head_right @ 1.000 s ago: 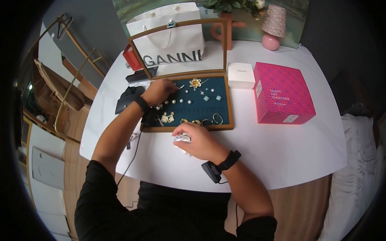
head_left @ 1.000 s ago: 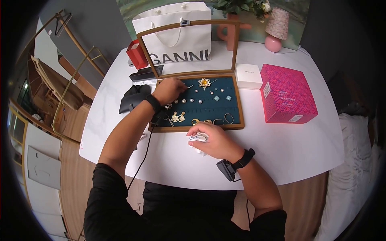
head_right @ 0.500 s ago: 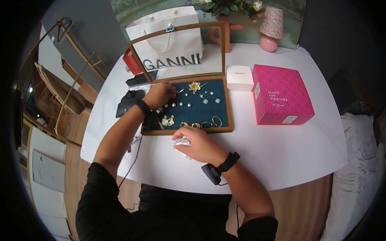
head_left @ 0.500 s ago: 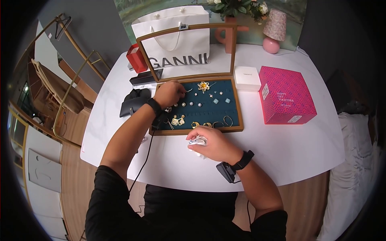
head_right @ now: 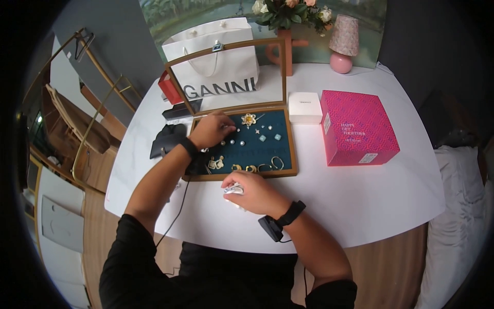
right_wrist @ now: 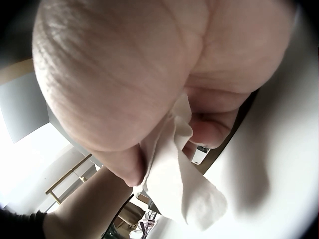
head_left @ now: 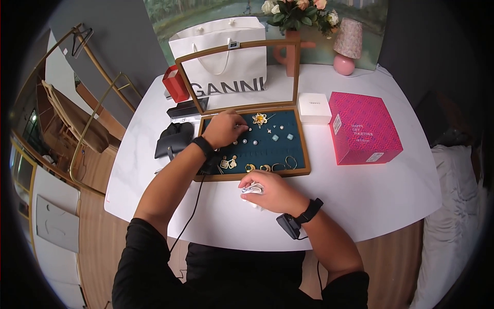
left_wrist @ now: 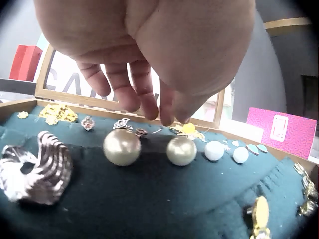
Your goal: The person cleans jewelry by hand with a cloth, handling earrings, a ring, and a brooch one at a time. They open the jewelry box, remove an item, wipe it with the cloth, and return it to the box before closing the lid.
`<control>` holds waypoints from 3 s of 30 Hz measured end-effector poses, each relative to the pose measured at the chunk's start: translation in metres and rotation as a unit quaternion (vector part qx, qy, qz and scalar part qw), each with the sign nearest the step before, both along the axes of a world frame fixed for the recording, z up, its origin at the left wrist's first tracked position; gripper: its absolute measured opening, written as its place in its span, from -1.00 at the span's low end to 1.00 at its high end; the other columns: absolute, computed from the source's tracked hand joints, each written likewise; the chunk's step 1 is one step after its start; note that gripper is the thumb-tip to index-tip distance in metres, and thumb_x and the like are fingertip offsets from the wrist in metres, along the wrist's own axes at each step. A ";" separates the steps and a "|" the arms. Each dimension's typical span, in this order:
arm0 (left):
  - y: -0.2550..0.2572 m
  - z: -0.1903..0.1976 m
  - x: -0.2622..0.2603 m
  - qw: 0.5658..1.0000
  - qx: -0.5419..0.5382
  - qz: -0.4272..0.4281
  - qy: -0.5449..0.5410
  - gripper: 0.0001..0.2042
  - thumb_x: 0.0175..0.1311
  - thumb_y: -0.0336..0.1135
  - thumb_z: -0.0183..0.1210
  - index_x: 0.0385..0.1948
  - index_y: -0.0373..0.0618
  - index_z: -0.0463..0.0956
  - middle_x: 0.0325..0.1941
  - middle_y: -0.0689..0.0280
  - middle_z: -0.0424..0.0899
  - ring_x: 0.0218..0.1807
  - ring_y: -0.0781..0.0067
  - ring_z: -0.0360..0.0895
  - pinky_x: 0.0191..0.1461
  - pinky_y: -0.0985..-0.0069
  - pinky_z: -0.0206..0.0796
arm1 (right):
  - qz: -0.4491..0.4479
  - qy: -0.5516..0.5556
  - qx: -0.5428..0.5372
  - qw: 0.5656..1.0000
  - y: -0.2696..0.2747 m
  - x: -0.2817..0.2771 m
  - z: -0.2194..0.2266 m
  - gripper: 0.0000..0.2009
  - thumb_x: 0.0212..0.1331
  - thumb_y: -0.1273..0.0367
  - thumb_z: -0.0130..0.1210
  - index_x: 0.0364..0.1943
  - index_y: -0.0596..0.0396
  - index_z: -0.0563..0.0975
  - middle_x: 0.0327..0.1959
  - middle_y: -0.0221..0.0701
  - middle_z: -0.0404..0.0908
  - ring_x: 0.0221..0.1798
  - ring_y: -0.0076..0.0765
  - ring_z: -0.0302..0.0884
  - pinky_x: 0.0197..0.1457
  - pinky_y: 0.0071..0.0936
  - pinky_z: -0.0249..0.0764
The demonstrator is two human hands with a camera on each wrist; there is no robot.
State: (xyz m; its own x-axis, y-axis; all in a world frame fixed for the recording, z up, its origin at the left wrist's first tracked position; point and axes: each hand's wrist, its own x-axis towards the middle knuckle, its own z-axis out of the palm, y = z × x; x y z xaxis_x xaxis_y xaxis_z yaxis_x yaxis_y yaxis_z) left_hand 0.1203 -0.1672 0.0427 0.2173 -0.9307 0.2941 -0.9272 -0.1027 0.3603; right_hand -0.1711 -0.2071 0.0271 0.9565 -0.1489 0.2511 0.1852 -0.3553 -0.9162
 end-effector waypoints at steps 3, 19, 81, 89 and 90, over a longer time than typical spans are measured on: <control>-0.008 -0.003 -0.009 0.999 -0.002 -0.037 -0.020 -0.80 0.36 -0.14 0.45 -0.16 -0.01 0.86 -0.11 0.17 0.81 -0.07 0.01 0.76 0.10 0.15 0.58 | -0.002 -0.002 0.000 1.000 0.000 0.000 -0.001 -0.75 0.32 0.39 0.42 -0.01 0.16 0.66 -0.01 -0.22 0.77 0.08 -0.12 0.76 0.19 -0.29 0.63; 0.018 0.024 -0.047 0.968 -0.057 0.031 0.241 -0.86 0.54 -0.44 0.29 0.02 -0.23 0.70 -0.09 0.18 0.88 -0.02 0.29 0.85 0.12 0.36 0.63 | -0.123 -0.069 0.026 0.990 -0.004 0.003 0.005 -0.76 0.34 0.45 0.44 0.02 0.15 0.66 -0.04 -0.34 0.74 0.03 -0.39 0.73 0.14 -0.42 0.63; 0.116 -0.028 -0.153 0.690 -0.243 -0.071 0.678 -0.89 0.56 -0.58 0.27 -0.04 -0.17 0.55 0.11 0.15 0.74 -0.08 0.56 0.60 0.03 0.55 0.50 | -0.093 -0.080 0.262 0.957 -0.009 0.003 -0.001 -0.53 0.35 0.72 0.30 0.25 0.17 0.38 0.14 -0.35 0.49 0.19 -0.50 0.57 0.25 -0.51 0.59; 0.119 -0.034 -0.151 0.752 -0.236 -0.057 0.613 -0.85 0.48 -0.58 0.37 -0.06 -0.20 0.60 0.02 0.24 0.75 -0.05 0.57 0.67 0.10 0.55 0.52 | -0.079 -0.071 0.275 0.956 -0.008 0.003 0.002 -0.54 0.35 0.71 0.31 0.24 0.18 0.40 0.14 -0.35 0.51 0.20 -0.48 0.59 0.27 -0.50 0.60; 0.120 -0.032 -0.151 0.759 -0.224 -0.049 0.609 -0.84 0.46 -0.56 0.40 -0.06 -0.20 0.61 0.00 0.27 0.75 -0.08 0.59 0.66 0.09 0.57 0.51 | -0.076 -0.069 0.275 0.956 -0.008 0.002 0.002 -0.54 0.35 0.70 0.31 0.24 0.18 0.40 0.15 -0.35 0.51 0.20 -0.48 0.59 0.27 -0.50 0.60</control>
